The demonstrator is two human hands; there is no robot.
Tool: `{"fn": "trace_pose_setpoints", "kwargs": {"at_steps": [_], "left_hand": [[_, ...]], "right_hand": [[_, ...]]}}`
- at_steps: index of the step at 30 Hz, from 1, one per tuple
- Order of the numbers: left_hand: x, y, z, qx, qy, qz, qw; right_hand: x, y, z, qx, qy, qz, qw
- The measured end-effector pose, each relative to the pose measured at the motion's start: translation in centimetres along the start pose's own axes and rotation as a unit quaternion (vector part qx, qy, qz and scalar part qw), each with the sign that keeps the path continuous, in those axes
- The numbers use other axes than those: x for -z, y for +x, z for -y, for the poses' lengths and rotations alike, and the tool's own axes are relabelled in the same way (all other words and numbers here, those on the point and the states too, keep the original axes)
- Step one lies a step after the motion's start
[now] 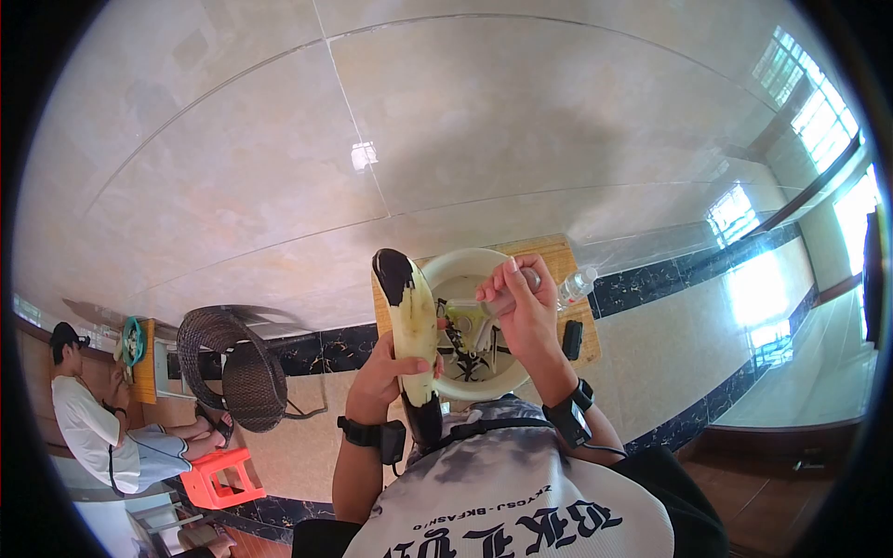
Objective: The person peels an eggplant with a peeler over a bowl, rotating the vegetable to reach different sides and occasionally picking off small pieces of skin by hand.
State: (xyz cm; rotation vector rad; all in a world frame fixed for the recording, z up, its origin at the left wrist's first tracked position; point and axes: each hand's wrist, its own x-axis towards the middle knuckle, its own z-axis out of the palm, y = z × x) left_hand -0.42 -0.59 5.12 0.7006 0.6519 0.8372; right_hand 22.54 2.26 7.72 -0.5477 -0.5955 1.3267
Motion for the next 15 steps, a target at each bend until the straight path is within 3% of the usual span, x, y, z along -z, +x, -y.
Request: {"fn": "trace_pose_setpoints", "kwargs": {"at_steps": [15], "left_hand": [[0.28,0.28,-0.29,0.01,-0.007,0.017,1.0]], "right_hand": [[-0.2,0.29,-0.05,0.008,-0.013,0.004,1.0]]}}
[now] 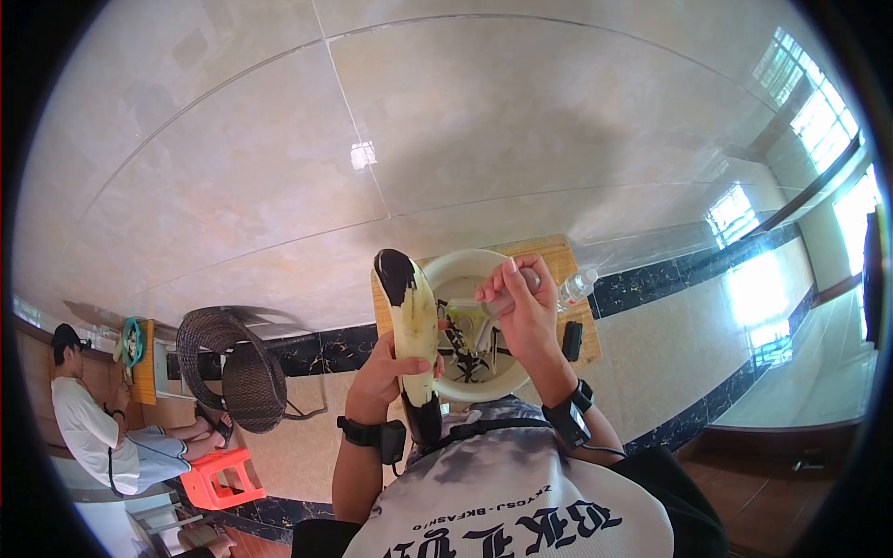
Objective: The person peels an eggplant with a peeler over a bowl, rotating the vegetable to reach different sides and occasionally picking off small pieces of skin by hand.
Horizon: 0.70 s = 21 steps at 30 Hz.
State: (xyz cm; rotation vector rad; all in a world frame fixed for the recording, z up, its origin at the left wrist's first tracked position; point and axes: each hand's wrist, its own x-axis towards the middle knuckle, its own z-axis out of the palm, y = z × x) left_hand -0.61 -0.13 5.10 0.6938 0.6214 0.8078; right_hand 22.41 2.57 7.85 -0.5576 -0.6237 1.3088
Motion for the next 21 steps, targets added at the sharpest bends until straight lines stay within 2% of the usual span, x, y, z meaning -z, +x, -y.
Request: {"fn": "trace_pose_setpoints", "kwargs": {"at_steps": [21], "left_hand": [[-0.1,0.09,-0.17,0.011,0.005,0.004,1.0]], "right_hand": [[0.25,0.24,0.25,0.005,0.003,-0.01,1.0]]}}
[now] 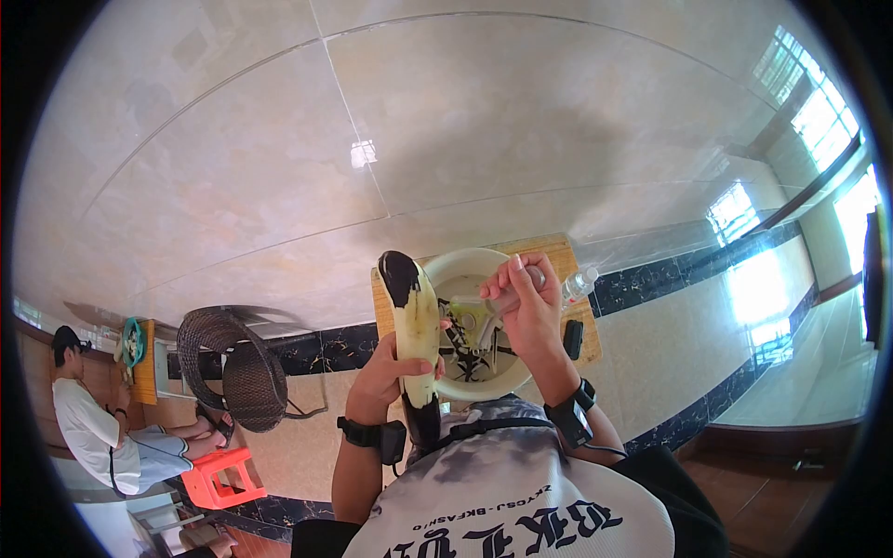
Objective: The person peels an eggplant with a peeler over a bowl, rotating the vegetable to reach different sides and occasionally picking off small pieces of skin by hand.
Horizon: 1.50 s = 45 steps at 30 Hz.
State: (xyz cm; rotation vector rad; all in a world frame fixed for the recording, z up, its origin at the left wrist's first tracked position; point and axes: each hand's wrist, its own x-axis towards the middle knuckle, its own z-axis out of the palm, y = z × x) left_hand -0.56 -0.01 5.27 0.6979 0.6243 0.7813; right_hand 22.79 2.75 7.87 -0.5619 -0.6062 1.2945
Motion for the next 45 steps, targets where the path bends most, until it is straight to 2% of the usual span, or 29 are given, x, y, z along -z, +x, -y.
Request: {"fn": "trace_pose_setpoints", "kwargs": {"at_steps": [8,11,27,45], "left_hand": [[0.37,-0.01,0.35,-0.001,-0.016,0.02,1.0],[-0.12,0.03,0.38,-0.013,0.004,-0.003,1.0],[0.21,0.0,0.41,-0.012,0.002,0.005,1.0],[0.51,0.29,0.68,-0.01,-0.002,0.016,1.0]], "right_hand": [[0.17,0.0,-0.09,-0.013,0.017,-0.014,1.0],[0.01,-0.02,-0.07,-0.016,0.026,-0.013,0.999],[0.26,0.1,0.02,-0.035,0.072,-0.024,0.996],[0.41,0.34,-0.27,-0.036,0.069,-0.031,0.996]]}}
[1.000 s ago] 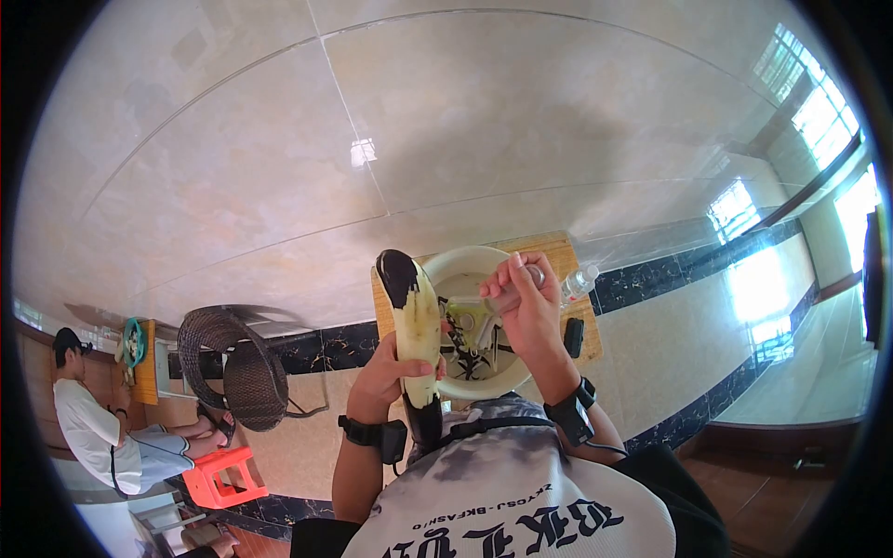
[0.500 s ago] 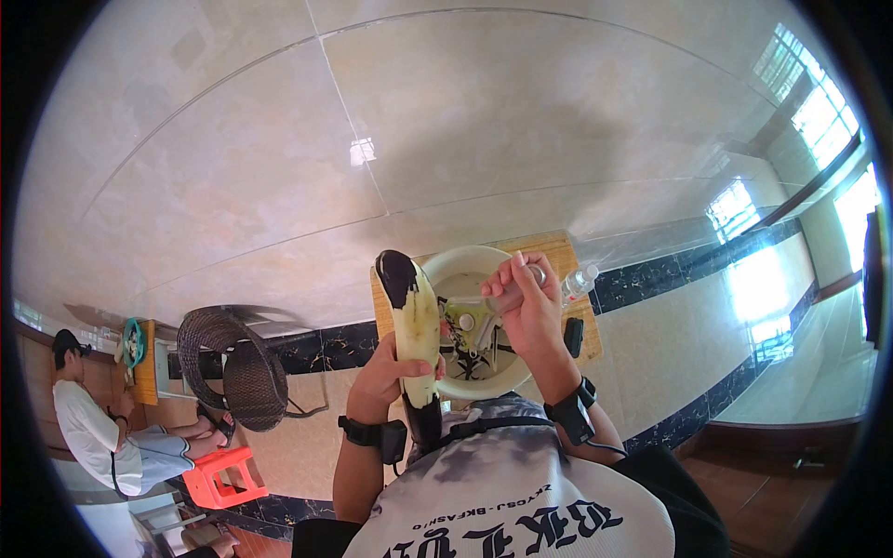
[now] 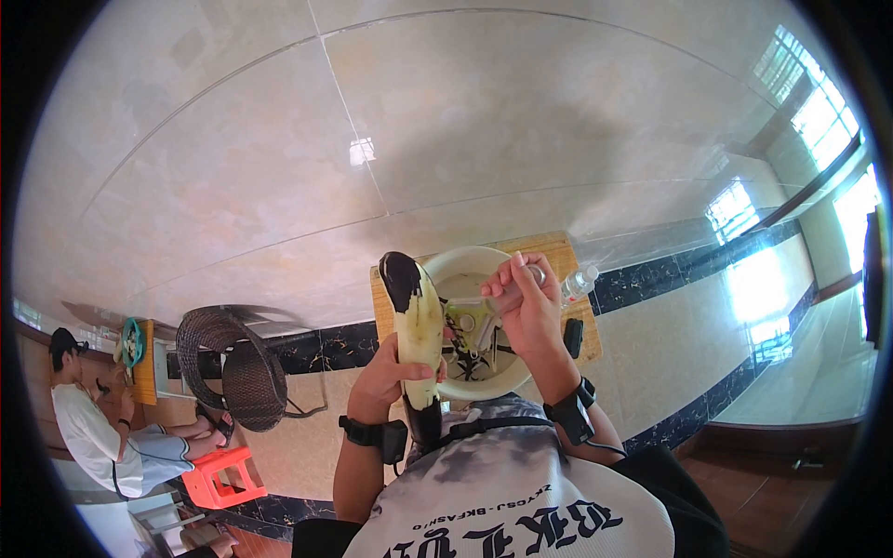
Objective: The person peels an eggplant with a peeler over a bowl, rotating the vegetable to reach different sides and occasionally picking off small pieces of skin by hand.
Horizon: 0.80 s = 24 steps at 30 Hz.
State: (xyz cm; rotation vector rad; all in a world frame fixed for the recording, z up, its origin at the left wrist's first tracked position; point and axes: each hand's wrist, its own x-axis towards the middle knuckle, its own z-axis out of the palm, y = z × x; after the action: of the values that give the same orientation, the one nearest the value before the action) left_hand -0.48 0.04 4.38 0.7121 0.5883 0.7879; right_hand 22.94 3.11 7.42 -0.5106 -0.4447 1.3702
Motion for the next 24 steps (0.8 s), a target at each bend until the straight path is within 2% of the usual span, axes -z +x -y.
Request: {"fn": "trace_pose_setpoints", "kwargs": {"at_steps": [12,17,24], "left_hand": [[-0.8,0.1,-0.7,0.016,0.039,-0.027,0.999],[0.2,0.4,-0.1,0.055,0.135,-0.081,0.986],[-1.4,0.6,0.5,0.103,0.129,-0.036,0.986]], "right_hand": [[-0.1,0.1,0.2,0.005,-0.012,-0.026,1.0],[0.2,0.5,1.7,-0.054,0.011,-0.05,0.997],[-1.3,1.2,1.3,-0.149,-0.029,-0.053,0.987]]}}
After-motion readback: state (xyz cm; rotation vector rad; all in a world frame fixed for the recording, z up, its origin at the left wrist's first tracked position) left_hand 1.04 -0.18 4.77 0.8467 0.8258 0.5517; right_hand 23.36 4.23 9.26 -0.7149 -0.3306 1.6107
